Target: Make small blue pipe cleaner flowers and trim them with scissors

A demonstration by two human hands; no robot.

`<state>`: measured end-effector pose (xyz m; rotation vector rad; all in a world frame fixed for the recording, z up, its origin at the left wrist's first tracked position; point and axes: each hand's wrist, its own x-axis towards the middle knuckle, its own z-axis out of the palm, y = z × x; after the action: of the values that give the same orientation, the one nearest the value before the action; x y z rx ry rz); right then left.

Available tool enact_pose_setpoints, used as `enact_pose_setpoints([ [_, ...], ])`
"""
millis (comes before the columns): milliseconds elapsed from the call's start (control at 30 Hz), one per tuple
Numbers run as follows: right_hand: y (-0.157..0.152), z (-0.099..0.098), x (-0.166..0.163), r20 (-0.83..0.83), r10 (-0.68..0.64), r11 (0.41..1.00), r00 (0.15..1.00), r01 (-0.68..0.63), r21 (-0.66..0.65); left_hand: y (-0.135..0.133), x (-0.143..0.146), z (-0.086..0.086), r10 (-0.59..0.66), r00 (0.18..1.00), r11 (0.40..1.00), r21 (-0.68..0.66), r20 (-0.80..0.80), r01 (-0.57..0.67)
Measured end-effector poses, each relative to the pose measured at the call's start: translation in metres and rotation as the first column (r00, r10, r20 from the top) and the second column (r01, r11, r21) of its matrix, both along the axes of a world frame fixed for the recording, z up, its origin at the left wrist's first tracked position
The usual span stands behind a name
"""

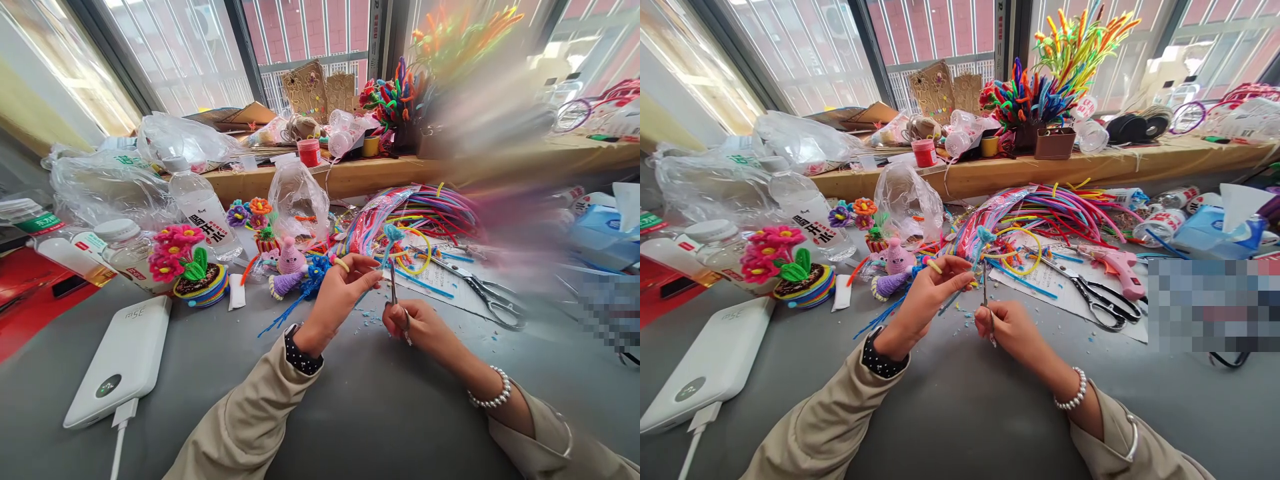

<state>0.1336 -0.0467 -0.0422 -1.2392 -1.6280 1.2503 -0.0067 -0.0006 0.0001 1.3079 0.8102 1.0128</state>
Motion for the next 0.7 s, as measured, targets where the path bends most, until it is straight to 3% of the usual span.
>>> enact_pose_setpoints([
  [300,-0.0019,0.0021,0.0017,0.025,0.110,0.994,0.994,-0.110,0.025,-0.0017,0.0007,-0.0014,-0.069,0.997,0.998,0.000,-0.037,0.069],
  [700,-0.0022,0.0031,0.0017,0.055,0.034,0.997,0.998,-0.038,0.074,-0.0029,0.0004,0.0029,-0.100,0.991,0.995,0.003,-0.094,0.101],
])
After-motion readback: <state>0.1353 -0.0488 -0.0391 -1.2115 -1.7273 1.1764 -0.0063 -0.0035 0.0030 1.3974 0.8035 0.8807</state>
